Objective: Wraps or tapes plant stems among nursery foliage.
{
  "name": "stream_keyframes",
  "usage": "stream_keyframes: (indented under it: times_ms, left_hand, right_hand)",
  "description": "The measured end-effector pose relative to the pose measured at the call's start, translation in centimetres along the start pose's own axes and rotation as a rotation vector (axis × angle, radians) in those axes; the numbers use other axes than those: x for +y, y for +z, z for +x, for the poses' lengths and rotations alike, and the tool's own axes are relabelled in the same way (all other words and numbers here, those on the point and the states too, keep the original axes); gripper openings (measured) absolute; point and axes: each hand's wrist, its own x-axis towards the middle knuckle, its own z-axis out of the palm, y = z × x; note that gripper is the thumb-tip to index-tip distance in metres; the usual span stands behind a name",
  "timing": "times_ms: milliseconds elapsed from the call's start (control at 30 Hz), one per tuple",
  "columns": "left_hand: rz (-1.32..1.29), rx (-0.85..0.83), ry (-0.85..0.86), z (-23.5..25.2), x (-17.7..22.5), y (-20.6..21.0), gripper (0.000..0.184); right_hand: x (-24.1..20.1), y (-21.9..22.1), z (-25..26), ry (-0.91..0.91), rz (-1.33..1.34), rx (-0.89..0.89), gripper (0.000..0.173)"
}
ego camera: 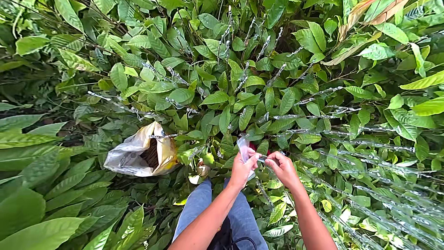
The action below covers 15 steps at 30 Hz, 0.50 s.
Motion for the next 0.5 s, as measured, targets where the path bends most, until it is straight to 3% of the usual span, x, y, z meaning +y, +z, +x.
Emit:
stream_keyframes:
  times_ms: [133, 267, 367, 500]
  left_hand:
    - [-0.021, 0.025, 0.013, 0.0, -0.4, 0.4, 0.017]
    - [-0.018, -0.012, 0.008, 0.4, -0.7, -0.1, 0.013]
    - [-0.004, -0.010, -0.005, 0.4, -0.8, -0.9, 0.014]
    - [0.015, 0.000, -0.049, -0.1, -1.0, -1.4, 0.015]
  right_hand:
    - [0.2, -0.7, 0.2, -0.054, -0.081, 0.005, 0.031]
    - [-0.5, -4.2, 0.8, 0.014, -0.289, 0.030, 0.027]
    - [-1.7, -8.7, 2.3, 0.175, -0.671, 0.094, 0.029]
    - [-2.0, -11.6, 5.0, 0.370, -0.961, 0.028, 0.028]
